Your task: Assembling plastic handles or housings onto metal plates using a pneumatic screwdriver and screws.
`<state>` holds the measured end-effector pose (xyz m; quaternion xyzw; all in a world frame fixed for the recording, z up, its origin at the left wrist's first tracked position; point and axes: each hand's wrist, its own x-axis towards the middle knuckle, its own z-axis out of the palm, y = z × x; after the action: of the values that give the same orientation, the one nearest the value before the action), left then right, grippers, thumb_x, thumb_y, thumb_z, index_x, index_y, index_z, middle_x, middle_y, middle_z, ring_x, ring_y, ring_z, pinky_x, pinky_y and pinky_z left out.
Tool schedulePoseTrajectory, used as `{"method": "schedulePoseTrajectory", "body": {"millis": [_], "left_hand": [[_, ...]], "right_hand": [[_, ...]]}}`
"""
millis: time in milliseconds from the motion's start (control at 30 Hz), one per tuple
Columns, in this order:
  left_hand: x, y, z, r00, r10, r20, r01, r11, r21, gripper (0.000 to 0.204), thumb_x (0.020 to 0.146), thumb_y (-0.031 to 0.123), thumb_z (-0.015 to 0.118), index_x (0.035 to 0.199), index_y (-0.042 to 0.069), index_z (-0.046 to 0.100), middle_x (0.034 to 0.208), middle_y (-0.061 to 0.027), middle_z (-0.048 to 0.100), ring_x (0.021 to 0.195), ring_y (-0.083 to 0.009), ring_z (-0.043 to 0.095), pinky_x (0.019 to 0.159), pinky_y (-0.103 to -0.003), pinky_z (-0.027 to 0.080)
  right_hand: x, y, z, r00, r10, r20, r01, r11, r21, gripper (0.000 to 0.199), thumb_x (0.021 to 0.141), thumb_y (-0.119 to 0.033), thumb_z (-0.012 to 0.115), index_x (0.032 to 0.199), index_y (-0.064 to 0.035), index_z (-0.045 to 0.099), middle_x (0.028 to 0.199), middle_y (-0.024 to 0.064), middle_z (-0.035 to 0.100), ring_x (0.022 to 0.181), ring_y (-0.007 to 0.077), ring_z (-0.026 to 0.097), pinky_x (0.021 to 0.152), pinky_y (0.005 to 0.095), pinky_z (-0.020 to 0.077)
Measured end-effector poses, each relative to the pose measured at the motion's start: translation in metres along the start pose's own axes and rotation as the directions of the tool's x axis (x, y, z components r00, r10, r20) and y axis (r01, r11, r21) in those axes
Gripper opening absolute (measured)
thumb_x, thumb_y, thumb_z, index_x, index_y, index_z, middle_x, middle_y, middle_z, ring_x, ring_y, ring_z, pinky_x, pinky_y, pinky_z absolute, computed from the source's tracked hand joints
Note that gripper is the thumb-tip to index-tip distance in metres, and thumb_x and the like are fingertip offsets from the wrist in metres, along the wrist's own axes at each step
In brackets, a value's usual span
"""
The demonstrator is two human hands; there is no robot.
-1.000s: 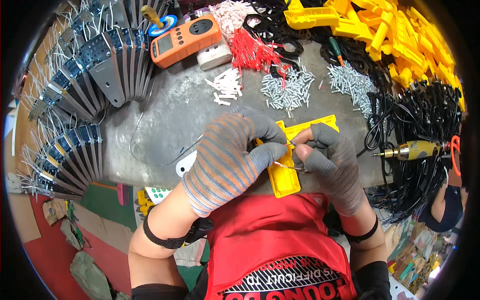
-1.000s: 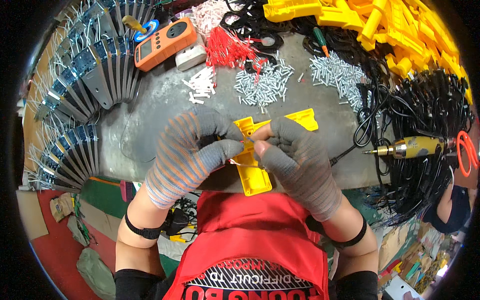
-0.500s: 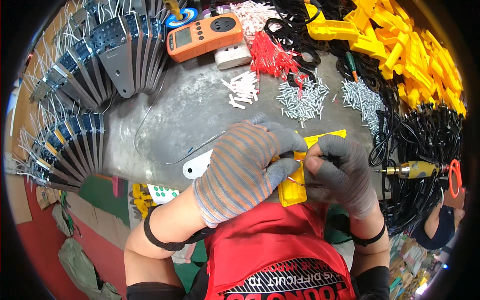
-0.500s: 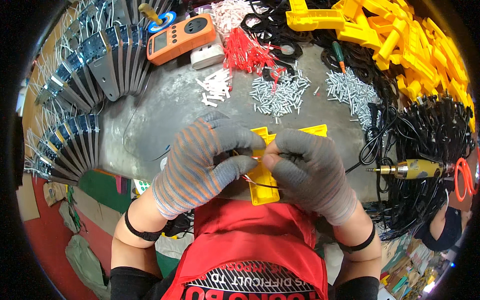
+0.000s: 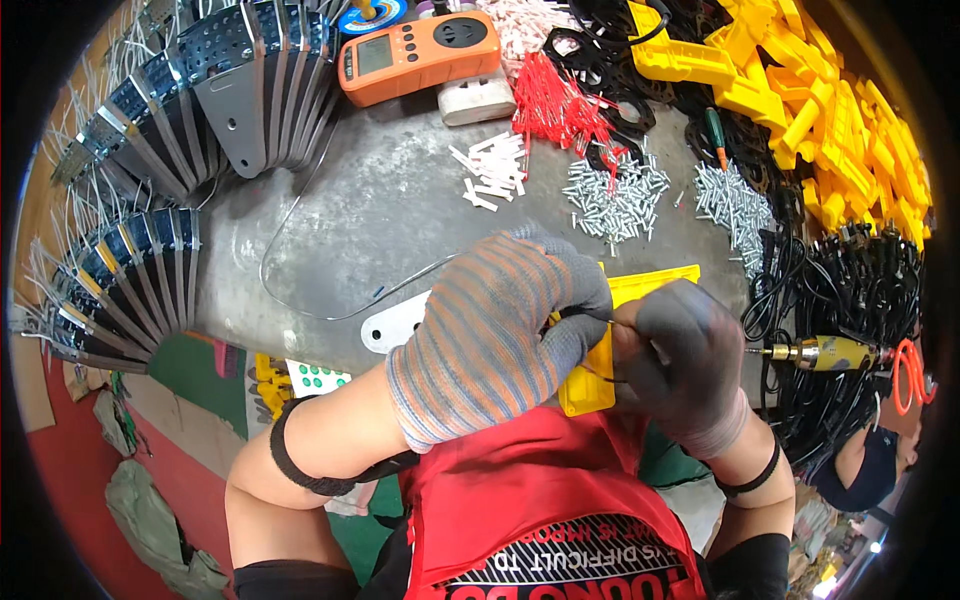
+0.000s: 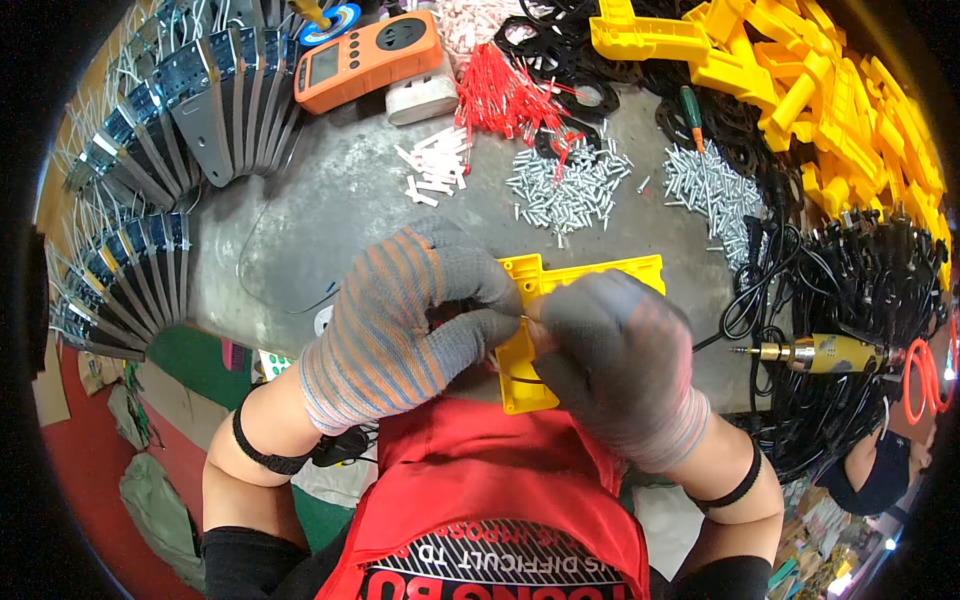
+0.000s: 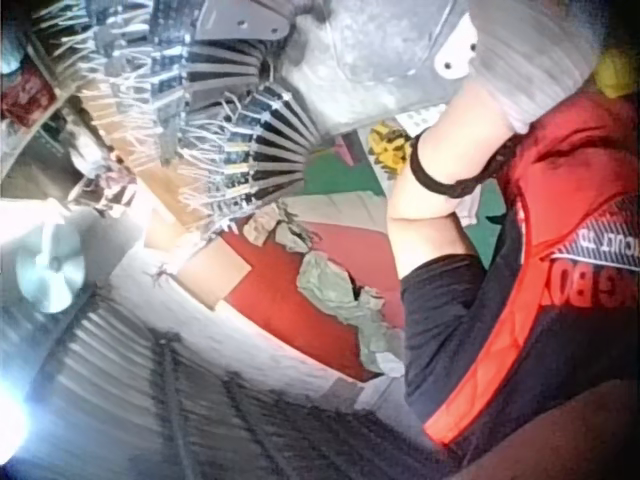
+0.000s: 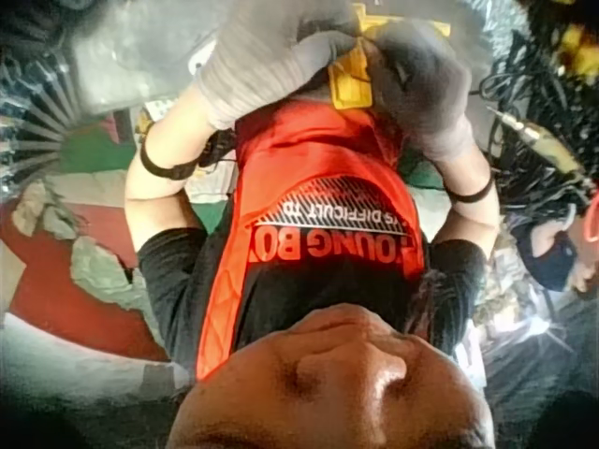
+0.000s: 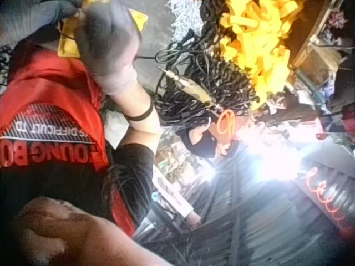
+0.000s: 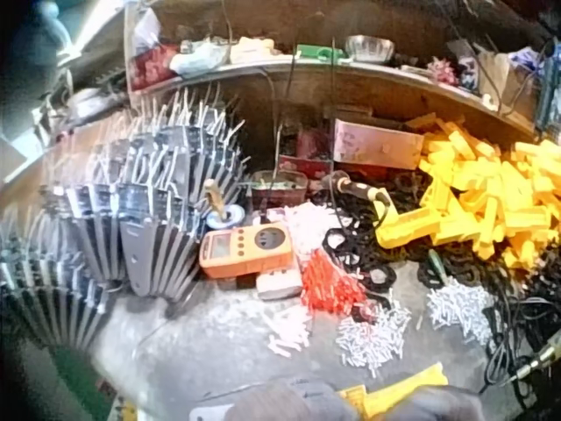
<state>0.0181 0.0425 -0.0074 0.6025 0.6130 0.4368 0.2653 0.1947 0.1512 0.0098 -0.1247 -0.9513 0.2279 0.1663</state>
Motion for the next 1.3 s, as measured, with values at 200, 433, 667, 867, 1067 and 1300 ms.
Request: {"method": "schedulePoseTrajectory", "body": {"millis": [200,433,667,867,1067,1300], "left_hand": [[0.004,0.006,-0.002,0.956,0.288,-0.054,-0.252,0.902,0.352,0.011,0.071,0.01,0.071,0.081,0.01,0.066,0.076,-0.0064,0.062,0.078,-0.029,0.06,0.071,-0.04,0.046],[0.007,0.002,-0.003,0.992,0.091,0.083,-0.099,0.989,0.106,0.012,0.071,0.011,0.07,0.082,0.009,0.066,0.078,-0.0063,0.062,0.078,-0.0299,0.059,0.072,-0.04,0.046],[0.003,0.001,0.005,0.991,0.133,-0.007,-0.131,0.984,0.122,0.009,0.07,0.011,0.069,0.078,0.009,0.066,0.076,-0.006,0.062,0.076,-0.0294,0.059,0.071,-0.039,0.046],[0.001,0.001,0.002,0.998,0.047,0.044,-0.05,0.996,0.068,0.009,0.07,0.011,0.068,0.079,0.01,0.066,0.077,-0.0061,0.063,0.076,-0.0321,0.059,0.069,-0.041,0.045],[-0.008,0.003,0.002,0.994,0.109,-0.007,-0.103,0.96,0.259,0.022,0.071,0.014,0.069,0.093,0.013,0.065,0.081,-0.0078,0.057,0.078,-0.0339,0.057,0.068,-0.043,0.044],[-0.013,-0.023,-0.061,0.942,-0.337,-0.014,0.204,0.535,0.82,0.018,0.079,0.019,0.068,0.092,0.008,0.066,0.084,-0.0142,0.062,0.085,-0.0354,0.061,0.071,-0.045,0.047]], "right_hand": [[0.005,0.017,-0.007,0.895,0.171,0.412,-0.421,0.63,0.653,0.016,0.079,-0.007,0.071,0.088,-0.0047,0.058,0.069,0.0054,0.053,0.063,0.0207,0.056,0.057,0.0289,0.0438],[0.002,0.006,-0.002,0.958,0.248,0.141,-0.283,0.895,0.344,0.008,0.087,-0.011,0.063,0.085,-0.004,0.06,0.07,0.002,0.054,0.063,0.0125,0.054,0.059,0.0284,0.0451],[-0.008,0.009,0.001,0.851,0.411,0.326,-0.523,0.624,0.58,0.016,0.084,-0.018,0.067,0.09,-0.0049,0.061,0.074,0.0065,0.057,0.065,0.0192,0.057,0.06,0.0297,0.0474],[-0.007,0.005,0.002,0.999,0.025,0.048,-0.029,0.995,0.098,0.022,0.073,-0.011,0.069,0.093,-0.0086,0.061,0.079,0.0103,0.057,0.071,0.0324,0.06,0.061,0.042,0.0492],[0.001,0.008,-0.015,0.788,0.4,0.468,-0.602,0.66,0.45,0.021,0.076,-0.008,0.065,0.095,-0.0011,0.063,0.079,0.0091,0.063,0.07,0.0208,0.062,0.065,0.033,0.0492],[0.068,0.074,-0.075,0.918,0.387,-0.09,-0.373,0.918,0.136,0.038,0.091,-0.022,0.056,0.117,0.0055,0.059,0.103,0.0106,0.066,0.097,0.0151,0.059,0.087,0.0278,0.0449]]}}
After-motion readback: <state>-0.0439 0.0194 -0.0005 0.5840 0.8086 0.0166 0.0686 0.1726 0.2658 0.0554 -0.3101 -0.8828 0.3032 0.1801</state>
